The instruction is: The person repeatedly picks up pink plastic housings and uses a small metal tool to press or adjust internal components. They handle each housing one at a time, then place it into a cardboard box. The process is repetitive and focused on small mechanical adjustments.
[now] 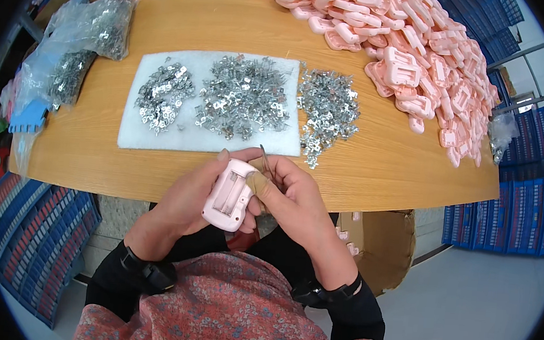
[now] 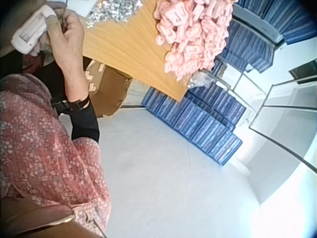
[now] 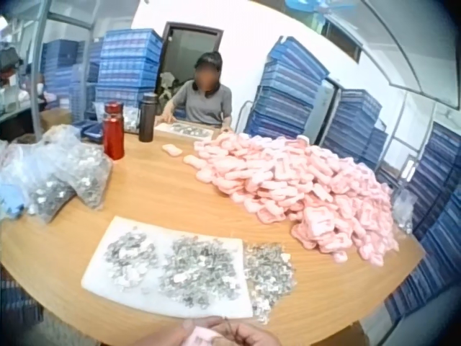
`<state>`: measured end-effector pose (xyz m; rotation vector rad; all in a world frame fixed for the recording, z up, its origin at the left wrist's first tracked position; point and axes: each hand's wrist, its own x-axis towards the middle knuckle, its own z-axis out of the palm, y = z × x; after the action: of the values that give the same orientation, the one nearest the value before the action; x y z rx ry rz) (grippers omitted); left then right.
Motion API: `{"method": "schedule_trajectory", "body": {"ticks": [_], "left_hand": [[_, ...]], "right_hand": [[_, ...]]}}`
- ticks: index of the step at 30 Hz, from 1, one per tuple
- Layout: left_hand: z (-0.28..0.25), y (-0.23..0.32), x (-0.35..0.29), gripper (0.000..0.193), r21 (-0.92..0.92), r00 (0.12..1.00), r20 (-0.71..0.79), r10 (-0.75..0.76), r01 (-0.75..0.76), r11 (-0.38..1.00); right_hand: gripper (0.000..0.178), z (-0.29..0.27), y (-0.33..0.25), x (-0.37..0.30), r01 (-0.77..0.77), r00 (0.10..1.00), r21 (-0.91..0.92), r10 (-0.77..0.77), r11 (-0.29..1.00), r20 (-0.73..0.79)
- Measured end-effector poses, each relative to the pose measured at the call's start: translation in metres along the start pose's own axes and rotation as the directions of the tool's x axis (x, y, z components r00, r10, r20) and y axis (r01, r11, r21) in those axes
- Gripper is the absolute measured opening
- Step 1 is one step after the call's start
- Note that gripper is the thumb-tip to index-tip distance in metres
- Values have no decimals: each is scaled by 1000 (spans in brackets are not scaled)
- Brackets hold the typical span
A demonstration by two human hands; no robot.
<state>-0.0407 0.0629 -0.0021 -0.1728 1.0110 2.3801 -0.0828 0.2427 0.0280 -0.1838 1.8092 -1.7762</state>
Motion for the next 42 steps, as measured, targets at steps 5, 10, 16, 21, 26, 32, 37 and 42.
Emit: {"method": "schedule_trajectory", "body": {"ticks": [5, 10, 16, 21, 26, 32, 37, 42], "left_hand": [[-1, -7, -6, 47, 488, 930, -104, 352, -261, 833], [5, 8, -14, 34, 710, 942, -32, 335, -215, 670], [9, 12, -14, 32, 925, 876, 92, 474, -252, 285], [-7, 8, -16, 36, 96, 978, -34, 205, -201, 975], [-7, 7, -16, 42, -158, 986, -7, 169, -168, 973], [-11, 3, -9, 46, -116, 982, -47, 181, -185, 976], [-12, 5, -10, 53, -161, 984, 37, 173, -165, 973], [-8, 8, -15, 56, -362, 982, 174, 77, -9, 932]], "right_hand": [[22, -8, 2, 0, -69, 997, 165, 65, 984, 32], [21, -5, -2, -5, -101, 995, 139, 99, 985, 20], [22, -1, -1, -10, 5, 1000, 134, -4, 991, -14], [30, 5, 1, -12, 175, 981, 115, -164, 978, -104], [31, 18, 11, -15, 422, 872, -400, -485, 814, -69], [49, 30, 10, -17, 595, 718, -687, -659, 416, 223], [48, 39, 2, -26, 698, 628, -619, -724, 360, 287], [28, 9, 1, -35, 640, 699, -580, -695, 504, 168]]}}
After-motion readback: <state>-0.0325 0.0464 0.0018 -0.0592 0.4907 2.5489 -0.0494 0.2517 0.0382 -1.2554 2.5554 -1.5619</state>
